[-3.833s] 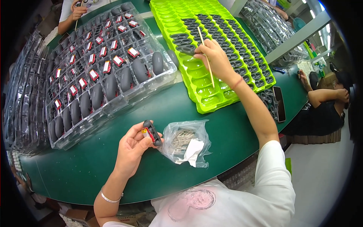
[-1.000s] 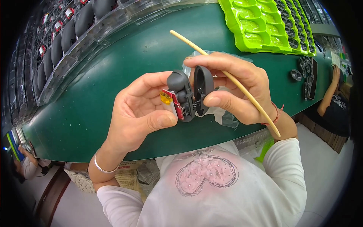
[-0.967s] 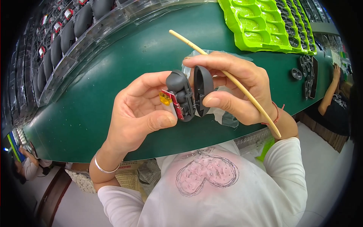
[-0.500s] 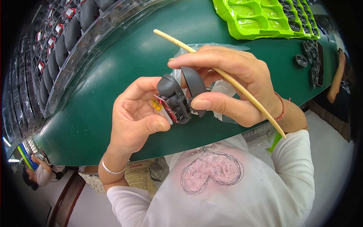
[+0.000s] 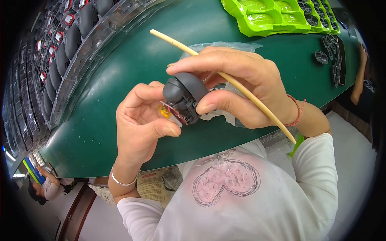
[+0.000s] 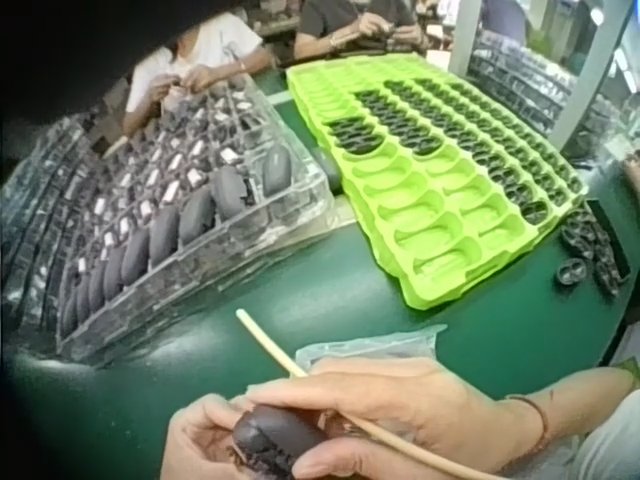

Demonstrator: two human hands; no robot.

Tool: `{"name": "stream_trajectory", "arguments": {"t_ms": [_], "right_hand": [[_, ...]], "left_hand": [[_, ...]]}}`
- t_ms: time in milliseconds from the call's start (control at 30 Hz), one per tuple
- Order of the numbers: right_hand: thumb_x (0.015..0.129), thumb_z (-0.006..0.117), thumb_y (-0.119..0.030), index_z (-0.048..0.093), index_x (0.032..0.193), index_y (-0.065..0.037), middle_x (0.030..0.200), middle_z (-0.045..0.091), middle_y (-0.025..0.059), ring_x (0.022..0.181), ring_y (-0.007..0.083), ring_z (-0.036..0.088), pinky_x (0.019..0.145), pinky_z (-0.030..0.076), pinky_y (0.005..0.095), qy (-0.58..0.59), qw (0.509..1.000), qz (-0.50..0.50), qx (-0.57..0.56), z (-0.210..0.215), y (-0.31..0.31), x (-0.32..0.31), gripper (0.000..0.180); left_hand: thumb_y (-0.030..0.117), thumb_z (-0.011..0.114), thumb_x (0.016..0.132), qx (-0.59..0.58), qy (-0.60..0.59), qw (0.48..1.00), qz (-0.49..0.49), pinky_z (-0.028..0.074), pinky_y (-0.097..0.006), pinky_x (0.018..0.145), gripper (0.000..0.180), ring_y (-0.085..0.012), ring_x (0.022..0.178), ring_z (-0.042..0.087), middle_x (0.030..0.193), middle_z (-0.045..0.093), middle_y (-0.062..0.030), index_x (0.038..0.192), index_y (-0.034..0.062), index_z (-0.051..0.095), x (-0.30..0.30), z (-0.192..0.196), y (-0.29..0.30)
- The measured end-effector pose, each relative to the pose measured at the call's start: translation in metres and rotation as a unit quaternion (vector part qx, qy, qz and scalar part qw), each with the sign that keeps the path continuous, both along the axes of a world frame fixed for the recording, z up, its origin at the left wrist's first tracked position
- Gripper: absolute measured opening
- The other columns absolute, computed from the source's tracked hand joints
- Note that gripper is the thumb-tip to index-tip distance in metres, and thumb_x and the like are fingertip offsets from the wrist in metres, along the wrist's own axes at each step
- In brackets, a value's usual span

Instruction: The person inserts a metal pin into the hinge of a plastic case and uses a wooden stick to push it into place before setting the case in a tray.

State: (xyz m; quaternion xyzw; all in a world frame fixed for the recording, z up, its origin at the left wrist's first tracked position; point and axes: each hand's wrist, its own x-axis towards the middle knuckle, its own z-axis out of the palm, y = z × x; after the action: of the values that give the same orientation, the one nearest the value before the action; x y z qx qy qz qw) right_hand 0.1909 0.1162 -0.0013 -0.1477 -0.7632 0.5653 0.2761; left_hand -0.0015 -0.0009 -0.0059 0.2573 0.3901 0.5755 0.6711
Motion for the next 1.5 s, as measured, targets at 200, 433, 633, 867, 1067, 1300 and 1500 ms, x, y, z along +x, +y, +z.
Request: {"name": "stream_trajectory", "arguments": {"t_ms": [200,433,633,867,1067,1300,1500], "right_hand": [[0.082,0.070,-0.013,0.062,0.117,0.003,0.092,0.063,0.0104,0.077,0.0151,0.057,0.064,0.049,0.0260,0.047,0.997,-0.026,-0.056,-0.005,-0.007,-0.003,0.040],[0.082,0.071,-0.016,0.062,0.116,0.003,0.090,0.064,0.0086,0.075,0.0144,0.055,0.065,0.045,0.0268,0.067,0.995,0.000,-0.072,-0.009,-0.010,-0.006,0.040],[0.075,0.079,-0.014,0.064,0.109,0.000,0.092,0.066,0.0079,0.082,0.0152,0.063,0.069,0.053,0.0255,-0.004,0.994,-0.002,-0.106,0.003,-0.011,-0.001,0.040],[0.071,0.081,-0.012,0.063,0.097,0.000,0.087,0.067,0.0081,0.080,0.0163,0.066,0.068,0.056,0.0265,-0.073,0.995,0.008,-0.073,0.009,-0.010,0.000,0.034],[0.080,0.069,-0.007,0.062,0.096,-0.001,0.081,0.065,0.0105,0.066,0.0246,0.062,0.059,0.050,0.0325,-0.161,0.944,0.008,0.289,0.011,0.015,0.019,0.019],[0.071,0.074,-0.012,0.061,0.094,-0.005,0.078,0.056,0.0064,0.070,0.0255,0.058,0.061,0.048,0.0341,-0.220,0.906,-0.027,0.360,-0.002,0.004,0.010,0.027],[0.069,0.069,-0.010,0.056,0.080,-0.007,0.073,0.056,0.0053,0.069,0.0243,0.059,0.053,0.046,0.0348,-0.173,0.920,-0.060,0.346,-0.007,0.009,0.010,0.017]], "left_hand": [[-0.013,0.075,0.067,-0.020,0.038,0.998,0.039,0.057,-0.028,0.069,0.031,-0.0181,0.081,0.065,0.089,0.059,-0.0088,0.093,-0.0014,0.061,0.000,0.002,-0.003],[-0.014,0.075,0.066,0.013,0.072,0.997,0.032,0.059,-0.028,0.066,0.031,-0.0190,0.071,0.066,0.084,0.059,-0.0103,0.089,-0.0006,0.060,0.004,0.007,0.000],[0.006,0.086,0.057,0.236,0.496,0.835,0.003,0.055,-0.027,0.066,0.062,-0.0147,0.083,0.060,0.102,0.056,-0.0095,0.115,0.0025,0.064,0.000,0.020,0.010],[0.011,0.091,0.051,0.296,0.576,0.762,-0.011,0.052,-0.031,0.069,0.059,-0.0231,0.085,0.062,0.099,0.062,-0.0156,0.101,0.0029,0.062,0.003,0.019,0.005],[-0.002,0.089,0.054,0.168,0.482,0.857,0.075,0.049,-0.026,0.076,0.060,-0.0168,0.087,0.060,0.099,0.060,-0.0139,0.101,0.0002,0.052,-0.015,0.018,0.000],[-0.004,0.086,0.059,0.122,0.459,0.873,0.113,0.047,-0.022,0.076,0.052,-0.0114,0.082,0.057,0.091,0.053,-0.0074,0.097,-0.0008,0.050,-0.014,0.015,0.005],[-0.005,0.086,0.060,0.133,0.438,0.884,0.099,0.047,-0.022,0.076,0.053,-0.0112,0.082,0.056,0.092,0.052,-0.0075,0.098,-0.0010,0.050,-0.011,0.012,0.005]]}}
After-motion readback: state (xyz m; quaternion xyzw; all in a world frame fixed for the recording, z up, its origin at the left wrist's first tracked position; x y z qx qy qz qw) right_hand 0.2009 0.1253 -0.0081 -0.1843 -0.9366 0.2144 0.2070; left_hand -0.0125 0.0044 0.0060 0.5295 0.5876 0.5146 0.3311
